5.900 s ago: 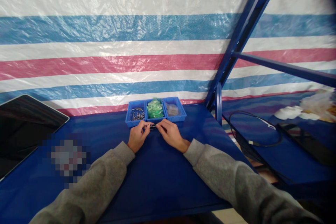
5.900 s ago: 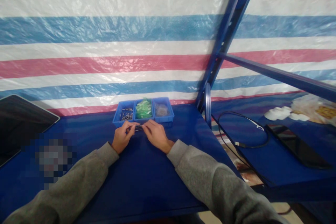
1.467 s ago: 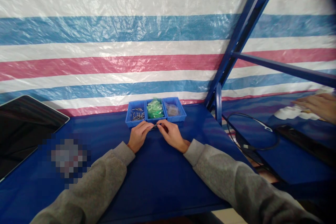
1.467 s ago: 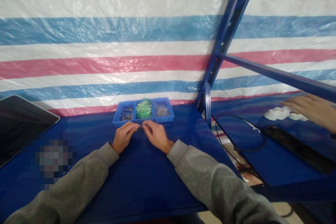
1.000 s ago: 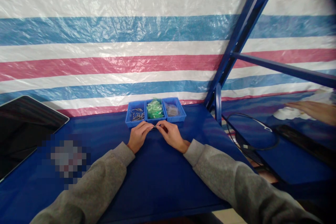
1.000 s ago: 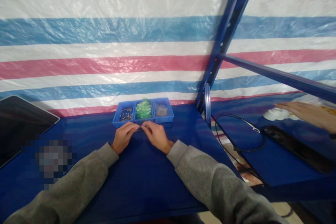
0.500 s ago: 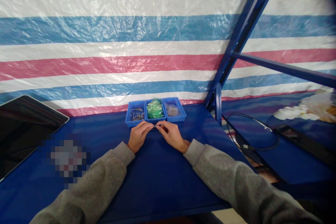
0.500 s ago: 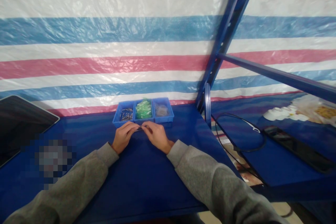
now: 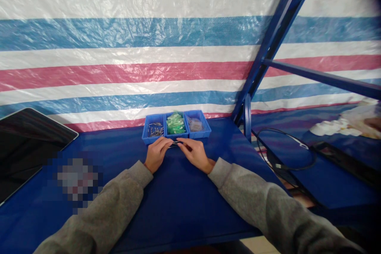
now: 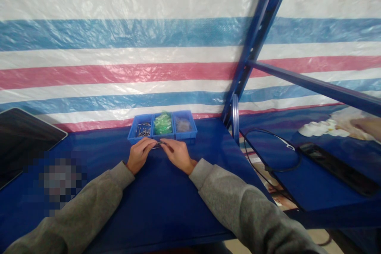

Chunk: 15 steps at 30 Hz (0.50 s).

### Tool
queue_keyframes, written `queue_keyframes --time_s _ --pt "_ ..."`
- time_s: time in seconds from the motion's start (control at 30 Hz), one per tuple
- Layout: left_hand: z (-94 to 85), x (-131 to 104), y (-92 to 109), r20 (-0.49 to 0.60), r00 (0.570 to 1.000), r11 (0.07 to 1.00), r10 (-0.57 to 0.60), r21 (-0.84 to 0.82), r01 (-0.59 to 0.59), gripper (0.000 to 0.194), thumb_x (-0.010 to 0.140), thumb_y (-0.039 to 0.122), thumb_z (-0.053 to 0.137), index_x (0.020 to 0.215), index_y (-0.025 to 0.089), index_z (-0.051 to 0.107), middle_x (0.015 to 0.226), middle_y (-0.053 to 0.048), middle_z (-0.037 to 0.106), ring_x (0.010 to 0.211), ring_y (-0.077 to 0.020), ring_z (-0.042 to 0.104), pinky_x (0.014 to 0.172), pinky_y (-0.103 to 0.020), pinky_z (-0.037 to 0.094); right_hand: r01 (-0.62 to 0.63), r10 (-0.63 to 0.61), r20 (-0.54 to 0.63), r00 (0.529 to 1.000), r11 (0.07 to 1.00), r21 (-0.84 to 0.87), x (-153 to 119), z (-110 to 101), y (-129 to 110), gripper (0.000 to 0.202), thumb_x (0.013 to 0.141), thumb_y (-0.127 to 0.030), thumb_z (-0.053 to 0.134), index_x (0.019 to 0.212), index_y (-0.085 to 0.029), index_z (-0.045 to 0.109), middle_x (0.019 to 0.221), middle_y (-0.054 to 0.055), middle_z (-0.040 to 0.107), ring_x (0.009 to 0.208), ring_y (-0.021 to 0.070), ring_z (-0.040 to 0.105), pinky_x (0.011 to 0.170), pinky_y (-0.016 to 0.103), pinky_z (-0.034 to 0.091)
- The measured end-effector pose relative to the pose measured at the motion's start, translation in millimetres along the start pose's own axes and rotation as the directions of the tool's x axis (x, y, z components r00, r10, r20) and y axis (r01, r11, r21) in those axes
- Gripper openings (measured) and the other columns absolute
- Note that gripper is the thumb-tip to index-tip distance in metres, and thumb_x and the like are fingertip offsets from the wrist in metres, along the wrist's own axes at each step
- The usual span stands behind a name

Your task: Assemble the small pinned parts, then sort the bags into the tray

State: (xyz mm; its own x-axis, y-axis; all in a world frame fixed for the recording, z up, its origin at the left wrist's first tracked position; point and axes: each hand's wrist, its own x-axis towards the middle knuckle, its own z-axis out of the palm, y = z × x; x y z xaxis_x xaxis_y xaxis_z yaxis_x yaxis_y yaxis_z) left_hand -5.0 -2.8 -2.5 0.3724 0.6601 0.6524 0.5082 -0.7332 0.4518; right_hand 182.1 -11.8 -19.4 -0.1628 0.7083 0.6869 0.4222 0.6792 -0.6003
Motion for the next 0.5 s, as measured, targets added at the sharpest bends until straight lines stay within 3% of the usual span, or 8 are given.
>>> queue_keyframes --time_s 0.2,0.5 --pt "-1.5 1.7 3.1 -0.043 0.999 1.0 -0.021 0.009 0.021 0.02 0.091 0.025 0.045 0.092 0.017 0.063 0.088 -0.005 0.065 0.083 -0.0145 0.06 0.079 -0.027 0.049 0.069 -0.07 0.065 0.995 0.998 0.007 -2.0 1.9 2.3 0.031 0.09 -0.027 0.05 0.117 -0.018 0.061 0.101 0.008 0.069 0.085 0.018 0.067 0.08 0.029 0.052" --pt "-0.5 0.8 0.4 -0.029 0.999 0.999 0.013 0.033 -0.012 0.021 0.092 0.026 0.044 0.094 0.017 0.063 0.088 -0.005 0.065 0.082 -0.0142 0.061 0.079 -0.027 0.05 0.187 -0.159 0.154 0.975 0.964 -0.188 -5.3 5.0 10.8 0.038 0.091 -0.025 0.045 0.127 -0.014 0.053 0.079 0.007 0.07 0.063 0.0141 0.063 0.065 0.024 0.05"
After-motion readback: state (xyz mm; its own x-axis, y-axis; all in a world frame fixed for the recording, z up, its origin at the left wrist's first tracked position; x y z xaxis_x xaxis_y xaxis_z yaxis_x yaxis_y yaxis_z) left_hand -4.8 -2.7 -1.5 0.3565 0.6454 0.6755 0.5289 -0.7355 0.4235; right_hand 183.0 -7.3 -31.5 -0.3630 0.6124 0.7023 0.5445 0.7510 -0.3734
